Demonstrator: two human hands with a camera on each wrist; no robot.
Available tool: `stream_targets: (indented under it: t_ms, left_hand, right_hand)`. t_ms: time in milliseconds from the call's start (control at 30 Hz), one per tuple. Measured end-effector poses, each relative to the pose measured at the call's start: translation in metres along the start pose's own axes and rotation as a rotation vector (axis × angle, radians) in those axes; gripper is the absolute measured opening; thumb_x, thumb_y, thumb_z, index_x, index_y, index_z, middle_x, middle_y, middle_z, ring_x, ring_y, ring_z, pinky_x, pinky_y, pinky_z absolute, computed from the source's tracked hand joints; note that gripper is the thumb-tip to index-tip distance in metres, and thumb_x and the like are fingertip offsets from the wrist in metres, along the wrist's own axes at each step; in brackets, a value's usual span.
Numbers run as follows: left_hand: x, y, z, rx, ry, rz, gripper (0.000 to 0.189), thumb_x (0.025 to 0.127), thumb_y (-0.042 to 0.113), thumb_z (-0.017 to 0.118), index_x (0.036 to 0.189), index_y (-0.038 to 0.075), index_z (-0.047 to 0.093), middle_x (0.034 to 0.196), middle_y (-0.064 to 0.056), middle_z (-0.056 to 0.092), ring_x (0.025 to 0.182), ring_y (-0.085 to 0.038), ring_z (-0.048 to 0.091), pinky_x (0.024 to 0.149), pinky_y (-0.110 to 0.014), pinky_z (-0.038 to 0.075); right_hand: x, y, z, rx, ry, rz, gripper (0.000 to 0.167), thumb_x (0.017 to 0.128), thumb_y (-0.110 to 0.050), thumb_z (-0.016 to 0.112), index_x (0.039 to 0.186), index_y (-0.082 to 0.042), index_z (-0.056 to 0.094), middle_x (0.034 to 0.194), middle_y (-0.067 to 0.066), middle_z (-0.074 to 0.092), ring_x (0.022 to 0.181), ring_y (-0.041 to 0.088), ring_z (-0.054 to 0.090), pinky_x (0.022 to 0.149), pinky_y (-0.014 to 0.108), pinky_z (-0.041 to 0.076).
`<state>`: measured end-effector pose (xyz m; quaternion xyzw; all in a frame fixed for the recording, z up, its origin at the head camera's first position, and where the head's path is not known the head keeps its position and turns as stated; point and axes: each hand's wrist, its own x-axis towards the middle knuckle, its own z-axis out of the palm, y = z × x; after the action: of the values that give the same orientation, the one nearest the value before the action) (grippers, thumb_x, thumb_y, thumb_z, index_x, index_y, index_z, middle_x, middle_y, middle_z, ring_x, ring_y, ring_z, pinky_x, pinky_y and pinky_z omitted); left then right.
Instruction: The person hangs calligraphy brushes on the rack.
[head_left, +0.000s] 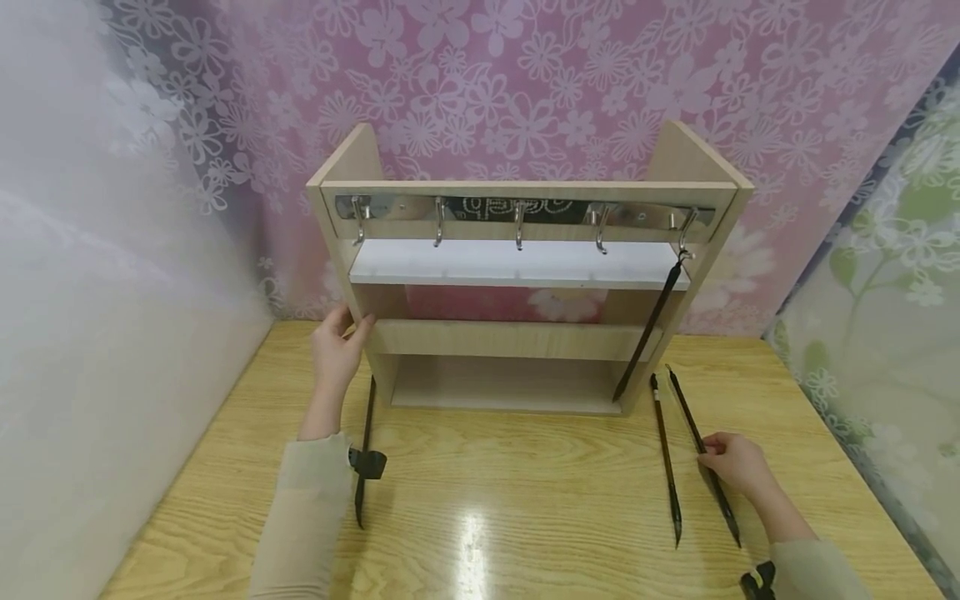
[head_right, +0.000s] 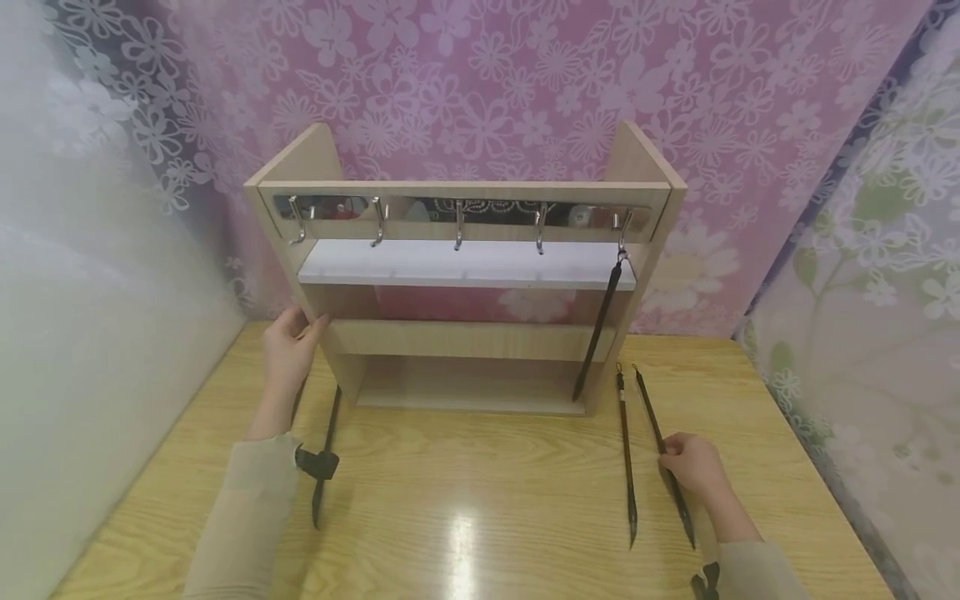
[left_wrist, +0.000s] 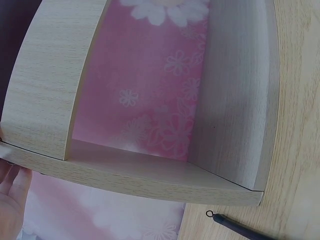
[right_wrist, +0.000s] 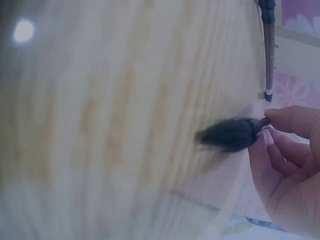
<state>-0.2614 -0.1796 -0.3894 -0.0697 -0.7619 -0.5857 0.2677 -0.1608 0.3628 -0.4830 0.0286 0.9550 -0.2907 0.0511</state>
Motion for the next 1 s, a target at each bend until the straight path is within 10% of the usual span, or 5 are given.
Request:
stream_targets:
  t_ms: [567,833,1000]
  left_hand:
    - [-0.001,-0.001,0.0,0.002,0.002,0.004,0.036,0.083,0.011,0.062,0.117,0.003,0.056,0.112,-0.016,0.057,0.106,-0.023,0.053,0.081,-0.034,0.05]
    - [-0.003,0.01,-0.001,-0.019,0.004,0.02,0.033,0.083,0.005,0.061,0.114,-0.004,0.055,0.11,-0.021,0.057,0.104,-0.028,0.053,0.08,-0.037,0.049]
    - [-0.007,0.025,0.0,-0.002,0.005,0.021,0.033,0.083,0.004,0.06,0.114,-0.007,0.054,0.11,-0.023,0.056,0.104,-0.03,0.053,0.081,-0.037,0.049]
  right_hand:
    - [-0.017,-0.018,-0.014,0.104,0.167,-0.024,0.036,0.087,-0.009,0.051,0.111,0.016,0.046,0.093,0.025,0.055,0.079,0.032,0.056,0.056,0.031,0.053]
    - [-0.028,-0.037,-0.019,0.151,0.29,-0.033,0.039,0.089,-0.021,0.054,0.112,0.01,0.05,0.093,0.019,0.056,0.067,-0.001,0.05,0.052,0.02,0.05]
    - [-0.023,-0.026,-0.017,0.228,0.371,-0.025,0.04,0.085,-0.027,0.059,0.11,0.004,0.053,0.09,0.011,0.058,0.069,0.005,0.053,0.05,0.021,0.05]
